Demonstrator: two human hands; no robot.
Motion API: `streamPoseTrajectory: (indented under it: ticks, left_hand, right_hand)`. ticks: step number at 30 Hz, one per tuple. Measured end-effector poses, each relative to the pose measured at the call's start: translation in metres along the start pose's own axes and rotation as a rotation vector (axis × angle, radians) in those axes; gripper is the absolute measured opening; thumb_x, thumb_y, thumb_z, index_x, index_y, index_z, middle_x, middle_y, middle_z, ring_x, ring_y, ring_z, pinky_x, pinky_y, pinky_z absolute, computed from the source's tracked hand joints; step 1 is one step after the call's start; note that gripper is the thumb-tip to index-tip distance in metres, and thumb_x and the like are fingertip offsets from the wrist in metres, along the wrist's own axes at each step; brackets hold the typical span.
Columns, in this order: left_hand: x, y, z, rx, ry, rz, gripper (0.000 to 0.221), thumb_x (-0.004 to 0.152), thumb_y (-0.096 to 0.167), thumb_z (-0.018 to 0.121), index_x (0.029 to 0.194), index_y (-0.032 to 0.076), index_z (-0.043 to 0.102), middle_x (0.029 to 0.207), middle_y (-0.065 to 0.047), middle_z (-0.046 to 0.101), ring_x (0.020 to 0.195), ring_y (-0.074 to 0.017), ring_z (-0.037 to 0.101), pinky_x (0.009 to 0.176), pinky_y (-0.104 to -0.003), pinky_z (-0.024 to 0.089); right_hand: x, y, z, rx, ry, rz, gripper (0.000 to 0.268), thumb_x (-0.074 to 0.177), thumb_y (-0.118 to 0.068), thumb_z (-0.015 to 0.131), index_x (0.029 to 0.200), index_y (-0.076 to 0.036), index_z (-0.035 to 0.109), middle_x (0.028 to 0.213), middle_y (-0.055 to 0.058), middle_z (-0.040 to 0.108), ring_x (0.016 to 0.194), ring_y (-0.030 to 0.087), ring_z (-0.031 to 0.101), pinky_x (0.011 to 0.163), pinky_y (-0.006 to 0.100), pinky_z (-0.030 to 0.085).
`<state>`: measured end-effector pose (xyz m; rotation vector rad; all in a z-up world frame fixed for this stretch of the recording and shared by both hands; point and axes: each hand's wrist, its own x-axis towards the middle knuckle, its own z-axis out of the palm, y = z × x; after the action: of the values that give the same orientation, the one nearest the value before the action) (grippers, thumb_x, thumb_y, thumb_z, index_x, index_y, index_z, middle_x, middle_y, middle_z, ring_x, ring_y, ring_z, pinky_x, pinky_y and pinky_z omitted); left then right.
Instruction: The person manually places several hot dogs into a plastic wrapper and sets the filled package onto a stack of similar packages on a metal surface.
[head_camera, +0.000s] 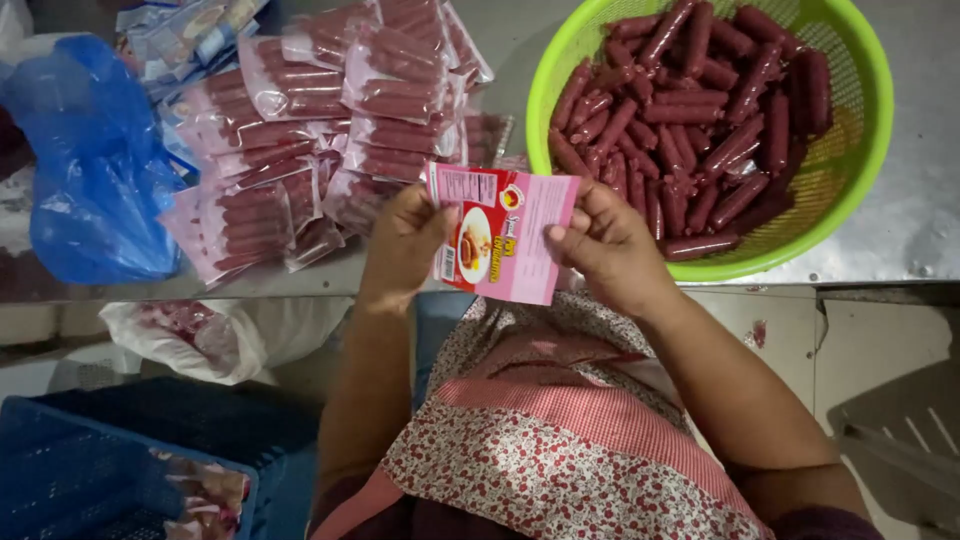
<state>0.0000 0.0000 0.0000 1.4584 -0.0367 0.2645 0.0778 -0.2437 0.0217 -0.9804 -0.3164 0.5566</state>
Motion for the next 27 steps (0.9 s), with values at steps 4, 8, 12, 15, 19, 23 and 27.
streamPoseTrajectory:
  ticks: [4, 8, 12, 15, 19, 23, 27]
  left_hand:
    - [0.006, -0.011, 0.007, 0.048, 0.065, 0.009, 0.011, 0.097, 0.014, 0.068, 0.1, 0.004, 0.07, 0.083, -0.008, 0.071, 0.078, -0.0114, 0.063, 0.074, -0.03, 0.053]
    - [0.028, 0.037, 0.069, 0.192, 0.093, 0.01, 0.019, 0.097, 0.009, 0.067, 0.115, 0.008, 0.07, 0.103, -0.01, 0.076, 0.097, -0.014, 0.067, 0.09, -0.037, 0.057]
    - [0.077, 0.063, 0.095, 0.626, 0.078, -0.013, 0.054, 0.099, 0.015, 0.067, 0.147, 0.013, 0.042, 0.119, -0.01, 0.06, 0.103, -0.0204, 0.063, 0.085, -0.033, 0.062]
    - [0.1, 0.054, 0.119, 0.693, 0.031, 0.336, 0.05, 0.099, 0.011, 0.074, 0.14, 0.016, 0.047, 0.132, -0.015, 0.057, 0.119, -0.0295, 0.065, 0.104, -0.045, 0.059]
    - [0.117, 0.081, 0.164, 0.646, -0.218, 0.571, 0.015, 0.101, 0.018, 0.061, 0.112, 0.008, 0.062, 0.108, -0.013, 0.062, 0.102, -0.0302, 0.06, 0.089, -0.044, 0.052]
    - [0.131, 0.077, 0.194, 0.589, -0.388, 0.572, 0.019, 0.097, 0.028, 0.065, 0.103, 0.01, 0.062, 0.092, -0.005, 0.066, 0.085, -0.021, 0.063, 0.073, -0.035, 0.048]
    - [0.141, 0.074, 0.209, 0.534, -0.458, 0.412, 0.024, 0.092, 0.034, 0.071, 0.089, 0.016, 0.055, 0.076, 0.002, 0.06, 0.067, -0.0131, 0.056, 0.059, -0.03, 0.043]
  right_hand:
    - [-0.005, -0.013, 0.012, -0.037, 0.079, 0.05, 0.02, 0.091, 0.0, 0.072, 0.111, -0.001, 0.068, 0.084, 0.002, 0.072, 0.067, 0.006, 0.065, 0.06, 0.021, 0.056]
    - [-0.003, -0.012, -0.008, -0.145, 0.222, -0.013, 0.01, 0.088, -0.002, 0.078, 0.096, 0.002, 0.074, 0.074, 0.009, 0.072, 0.062, 0.011, 0.068, 0.055, 0.024, 0.057]
    - [-0.004, -0.048, -0.041, -0.453, 0.358, -0.08, 0.014, 0.093, -0.015, 0.072, 0.107, -0.014, 0.073, 0.105, 0.004, 0.078, 0.09, 0.012, 0.073, 0.084, 0.03, 0.063]
    - [0.0, -0.077, -0.072, -0.665, 0.402, -0.317, 0.018, 0.098, -0.022, 0.076, 0.113, -0.013, 0.073, 0.105, 0.001, 0.075, 0.093, 0.01, 0.069, 0.083, 0.027, 0.058]
    - [0.003, -0.109, -0.087, -0.729, 0.333, -0.52, 0.04, 0.108, -0.044, 0.068, 0.116, -0.005, 0.071, 0.104, 0.003, 0.07, 0.093, 0.012, 0.063, 0.082, 0.029, 0.052]
    - [0.005, -0.118, -0.107, -0.56, 0.306, -0.447, 0.017, 0.11, -0.027, 0.068, 0.11, -0.01, 0.066, 0.102, -0.001, 0.068, 0.091, 0.007, 0.061, 0.084, 0.024, 0.05]
    - [0.002, -0.123, -0.109, -0.591, 0.269, -0.439, 0.014, 0.108, -0.018, 0.075, 0.113, -0.006, 0.071, 0.105, 0.0, 0.071, 0.092, 0.007, 0.063, 0.084, 0.023, 0.055]
